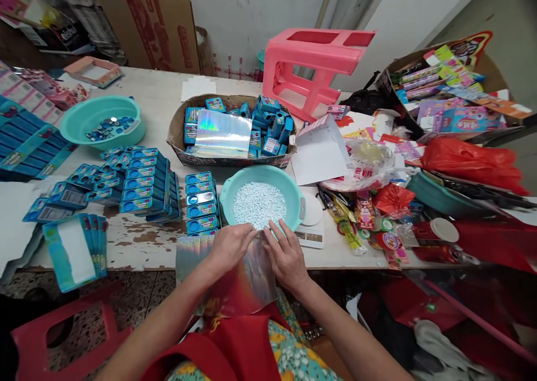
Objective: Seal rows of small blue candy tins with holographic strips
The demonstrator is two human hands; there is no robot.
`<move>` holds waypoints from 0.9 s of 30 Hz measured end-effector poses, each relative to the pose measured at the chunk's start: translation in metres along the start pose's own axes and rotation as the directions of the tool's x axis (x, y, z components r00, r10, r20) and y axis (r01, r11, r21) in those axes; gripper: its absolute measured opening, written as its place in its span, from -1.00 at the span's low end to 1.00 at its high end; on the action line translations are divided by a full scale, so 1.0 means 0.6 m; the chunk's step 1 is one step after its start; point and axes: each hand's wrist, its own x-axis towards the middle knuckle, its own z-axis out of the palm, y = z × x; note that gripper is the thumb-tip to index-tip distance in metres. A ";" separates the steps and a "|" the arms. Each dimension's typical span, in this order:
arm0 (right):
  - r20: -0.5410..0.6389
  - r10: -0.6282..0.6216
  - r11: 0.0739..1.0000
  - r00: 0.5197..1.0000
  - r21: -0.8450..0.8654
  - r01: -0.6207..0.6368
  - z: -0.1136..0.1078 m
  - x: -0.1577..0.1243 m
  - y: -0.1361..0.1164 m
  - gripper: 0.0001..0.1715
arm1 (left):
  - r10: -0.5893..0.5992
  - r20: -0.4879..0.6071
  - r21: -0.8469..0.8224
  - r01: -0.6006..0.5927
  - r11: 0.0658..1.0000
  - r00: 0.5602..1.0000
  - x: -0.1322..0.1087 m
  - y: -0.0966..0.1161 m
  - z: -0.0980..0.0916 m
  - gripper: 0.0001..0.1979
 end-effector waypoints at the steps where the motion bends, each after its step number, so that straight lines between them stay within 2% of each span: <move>1: 0.007 -0.012 1.000 1.000 -0.015 0.012 0.001 -0.005 -0.002 -0.38 | -0.002 0.005 -0.002 0.002 1.000 1.000 0.000 0.000 -0.001 -0.63; 4: -0.021 -0.044 0.999 0.999 -0.001 0.044 0.001 -0.012 -0.005 -0.47 | 0.001 0.004 0.001 -0.001 1.000 1.000 -0.004 0.000 -0.003 -0.63; 8: -0.177 -0.056 0.991 0.983 0.110 0.076 -0.012 0.003 -0.011 -0.72 | 0.036 -0.023 0.060 -0.035 0.998 0.999 -0.014 0.008 -0.002 -0.65; 11: -0.149 -0.103 0.946 0.983 0.291 0.144 -0.041 0.018 -0.025 -0.77 | 0.068 -0.122 0.127 -0.053 0.990 0.990 -0.035 0.001 -0.021 -0.66; 13: -0.095 -0.128 0.882 0.987 0.444 0.157 -0.066 0.024 -0.033 -0.78 | 0.046 -0.291 0.154 0.000 0.988 0.956 -0.066 -0.023 -0.056 -0.67; 15: -0.069 -0.093 0.819 0.993 0.562 0.116 -0.089 0.024 -0.033 -0.78 | -0.036 -0.490 0.115 0.106 0.988 0.871 -0.113 -0.062 -0.104 -0.70; 16: -0.057 -0.050 0.799 0.997 0.597 0.074 -0.096 0.023 -0.028 -0.78 | -0.097 -0.555 0.067 0.161 0.985 0.826 -0.141 -0.085 -0.129 -0.72; 17: -0.037 0.007 0.787 0.999 0.616 0.017 -0.099 0.021 -0.022 -0.81 | -0.158 -0.572 0.013 0.202 0.979 0.805 -0.168 -0.109 -0.151 -0.72; 18: -0.007 0.071 0.782 0.997 0.621 -0.052 -0.098 0.019 -0.014 -0.84 | -0.214 -0.544 -0.030 0.236 0.971 0.811 -0.192 -0.132 -0.167 -0.70; 20: 0.066 0.201 0.777 0.977 0.597 -0.200 -0.087 0.016 0.002 -0.94 | -0.272 -0.444 -0.066 0.272 0.960 0.854 -0.228 -0.175 -0.175 -0.66; 22: 0.124 0.305 0.767 0.944 0.557 -0.320 -0.068 0.015 0.011 -0.96 | -0.239 -0.303 -0.030 0.241 0.970 0.923 -0.239 -0.209 -0.146 -0.65; 24: 0.158 0.370 0.751 0.915 0.530 -0.395 -0.047 0.018 0.011 -0.90 | -0.137 -0.154 0.042 0.145 0.989 0.979 -0.228 -0.234 -0.087 -0.65; 25: 0.169 0.388 0.745 0.906 0.521 -0.416 -0.038 0.020 0.008 -0.87 | -0.087 -0.108 0.076 0.096 0.993 0.990 -0.217 -0.242 -0.052 -0.65; 27: 0.179 0.405 0.743 0.897 0.507 -0.437 -0.021 0.026 -0.004 -0.84 | -0.008 -0.104 0.146 0.023 0.989 0.995 -0.194 -0.251 0.016 -0.64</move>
